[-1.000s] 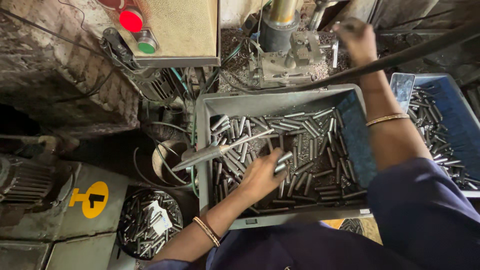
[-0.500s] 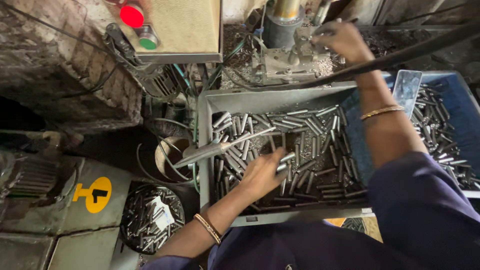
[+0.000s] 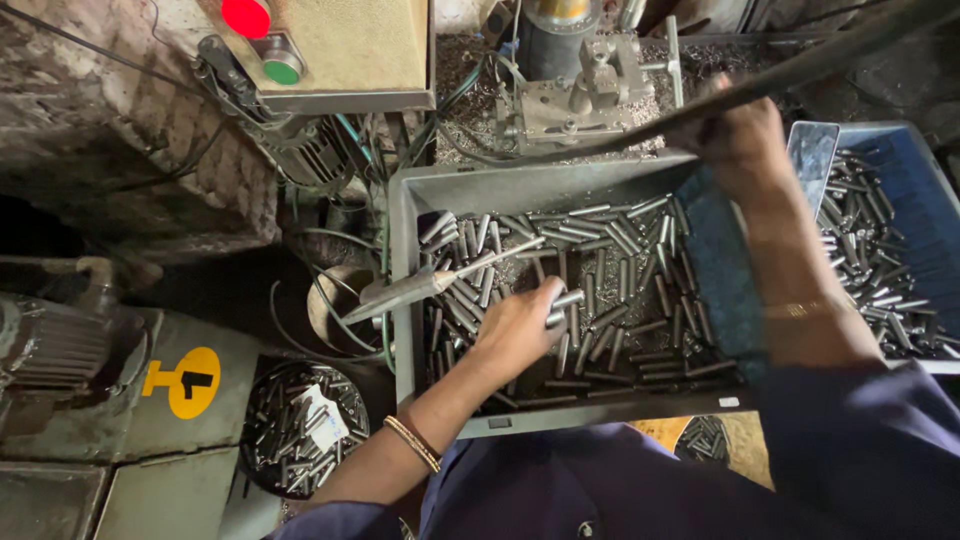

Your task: The person repeatedly picks small metal pins from a bin, places each pin into a press machine, and pulls a lever to operate the press. The processed pins fall back into the bin. The person continues this cycle throughout the clip.

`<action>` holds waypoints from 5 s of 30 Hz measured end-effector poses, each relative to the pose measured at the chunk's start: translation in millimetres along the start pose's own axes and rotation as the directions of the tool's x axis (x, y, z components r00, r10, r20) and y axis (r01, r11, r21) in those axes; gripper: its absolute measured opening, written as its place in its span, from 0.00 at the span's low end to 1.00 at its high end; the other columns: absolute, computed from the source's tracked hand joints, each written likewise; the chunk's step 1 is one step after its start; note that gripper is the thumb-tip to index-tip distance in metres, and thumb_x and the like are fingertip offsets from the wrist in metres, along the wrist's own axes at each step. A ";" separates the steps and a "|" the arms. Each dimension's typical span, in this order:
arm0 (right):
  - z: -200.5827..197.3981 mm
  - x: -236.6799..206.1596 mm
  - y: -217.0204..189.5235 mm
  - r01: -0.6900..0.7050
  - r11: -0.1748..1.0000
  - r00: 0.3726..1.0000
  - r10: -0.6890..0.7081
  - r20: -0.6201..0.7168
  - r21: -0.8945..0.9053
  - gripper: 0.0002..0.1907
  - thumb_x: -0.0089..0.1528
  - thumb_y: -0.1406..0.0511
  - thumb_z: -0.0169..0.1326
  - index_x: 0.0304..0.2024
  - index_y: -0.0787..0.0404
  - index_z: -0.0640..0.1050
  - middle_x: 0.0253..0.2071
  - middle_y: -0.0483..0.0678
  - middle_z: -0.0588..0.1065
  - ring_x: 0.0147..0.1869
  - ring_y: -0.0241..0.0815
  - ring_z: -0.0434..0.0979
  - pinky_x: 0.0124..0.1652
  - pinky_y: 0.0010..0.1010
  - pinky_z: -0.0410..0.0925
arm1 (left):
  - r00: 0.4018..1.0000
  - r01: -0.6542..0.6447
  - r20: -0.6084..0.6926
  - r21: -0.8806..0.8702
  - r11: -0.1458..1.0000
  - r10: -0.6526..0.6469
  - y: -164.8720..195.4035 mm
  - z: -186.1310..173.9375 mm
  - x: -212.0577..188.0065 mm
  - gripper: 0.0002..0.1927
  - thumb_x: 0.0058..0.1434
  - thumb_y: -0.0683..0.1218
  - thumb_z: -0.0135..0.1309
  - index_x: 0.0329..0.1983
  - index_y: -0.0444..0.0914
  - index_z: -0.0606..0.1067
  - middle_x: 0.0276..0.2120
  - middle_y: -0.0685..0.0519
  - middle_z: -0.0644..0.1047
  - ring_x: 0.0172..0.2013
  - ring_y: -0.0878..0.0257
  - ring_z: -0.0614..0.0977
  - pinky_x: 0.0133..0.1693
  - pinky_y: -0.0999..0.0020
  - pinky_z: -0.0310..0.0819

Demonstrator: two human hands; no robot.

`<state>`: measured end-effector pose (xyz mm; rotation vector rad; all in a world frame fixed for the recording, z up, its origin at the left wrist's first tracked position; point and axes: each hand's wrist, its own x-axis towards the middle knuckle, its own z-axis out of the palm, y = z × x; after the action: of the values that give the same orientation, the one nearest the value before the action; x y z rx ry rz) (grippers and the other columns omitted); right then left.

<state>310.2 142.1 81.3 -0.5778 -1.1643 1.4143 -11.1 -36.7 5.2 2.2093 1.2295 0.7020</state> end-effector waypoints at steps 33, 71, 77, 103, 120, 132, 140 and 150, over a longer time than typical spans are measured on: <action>177.2 -160.6 13.4 0.060 0.546 0.978 0.134 0.158 -0.835 0.17 0.63 0.66 0.60 0.55 0.57 0.80 0.49 0.49 0.82 0.53 0.41 0.83 0.53 0.31 0.74 | 0.996 -0.011 -0.088 -0.432 0.902 -0.030 22.2 -18.7 -7.7 0.46 0.51 0.40 0.63 0.73 0.44 0.57 0.46 0.39 0.81 0.44 0.42 0.85 0.46 0.54 0.81; -85.0 111.5 34.3 -0.240 0.768 0.933 0.014 -0.359 -0.593 0.23 0.75 0.49 0.44 0.61 0.54 0.77 0.41 0.46 0.79 0.33 0.38 0.75 0.31 0.32 0.69 | 0.646 0.022 -0.741 0.257 0.966 0.182 -35.3 -204.7 23.2 0.12 0.70 0.40 0.62 0.55 0.38 0.78 0.71 0.37 0.60 0.69 0.35 0.70 0.69 0.51 0.68; -101.7 111.6 35.3 -0.281 0.843 0.896 0.059 -0.440 -0.459 0.29 0.74 0.43 0.45 0.62 0.57 0.76 0.40 0.45 0.78 0.35 0.37 0.74 0.30 0.32 0.68 | 0.737 0.120 -0.676 0.176 0.977 0.031 -86.2 -221.6 57.8 0.17 0.67 0.40 0.62 0.58 0.36 0.75 0.75 0.29 0.46 0.69 0.30 0.66 0.65 0.48 0.67; -88.9 82.7 35.3 0.161 0.973 0.922 -0.208 -0.327 -0.164 0.43 0.68 0.38 0.52 0.75 0.57 0.66 0.27 0.45 0.67 0.30 0.38 0.72 0.26 0.27 0.60 | 0.775 0.147 -0.631 0.123 0.981 -0.037 -82.1 -213.9 49.2 0.06 0.64 0.41 0.62 0.42 0.35 0.79 0.55 0.29 0.72 0.52 0.36 0.78 0.55 0.49 0.71; -76.1 134.7 66.6 -0.030 0.273 0.973 -0.210 -0.090 -0.962 0.41 0.77 0.67 0.50 0.66 0.71 0.31 0.45 0.65 0.78 0.43 0.51 0.81 0.41 0.43 0.76 | 0.799 0.147 -0.599 0.275 0.950 0.049 -113.6 -212.4 54.1 0.08 0.61 0.47 0.64 0.38 0.39 0.84 0.47 0.31 0.76 0.56 0.30 0.71 0.66 0.42 0.55; -79.9 146.3 49.2 0.204 -0.682 0.976 0.201 0.088 -0.702 0.19 0.82 0.66 0.36 0.50 0.78 0.73 0.34 0.59 0.78 0.33 0.49 0.80 0.56 0.61 0.70 | 0.837 0.139 -0.547 0.188 0.972 -0.014 -119.7 -228.1 48.6 0.09 0.62 0.49 0.63 0.39 0.39 0.83 0.42 0.38 0.79 0.47 0.40 0.80 0.63 0.48 0.62; -67.5 73.6 19.9 0.249 0.417 0.967 -0.163 0.197 -0.874 0.34 0.72 0.73 0.53 0.72 0.67 0.48 0.57 0.65 0.74 0.65 0.55 0.79 0.61 0.42 0.75 | 0.831 0.007 -0.557 0.015 1.000 0.003 -38.5 -228.7 -1.4 0.14 0.69 0.45 0.62 0.56 0.38 0.79 0.71 0.38 0.64 0.61 0.45 0.77 0.54 0.58 0.79; 8.5 -173.2 -39.3 -0.146 0.041 0.986 -0.074 -0.149 -0.988 0.17 0.72 0.64 0.56 0.62 0.60 0.78 0.51 0.55 0.80 0.51 0.45 0.82 0.51 0.34 0.72 | 0.996 -0.074 0.033 -0.226 0.971 0.084 51.4 -126.3 -54.1 0.19 0.65 0.51 0.58 0.53 0.35 0.77 0.43 0.42 0.83 0.42 0.51 0.86 0.44 0.59 0.80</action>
<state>358.7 -28.8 72.2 -1.7128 -1.9502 0.2265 -87.1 -84.4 121.3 2.0833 0.9934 0.7812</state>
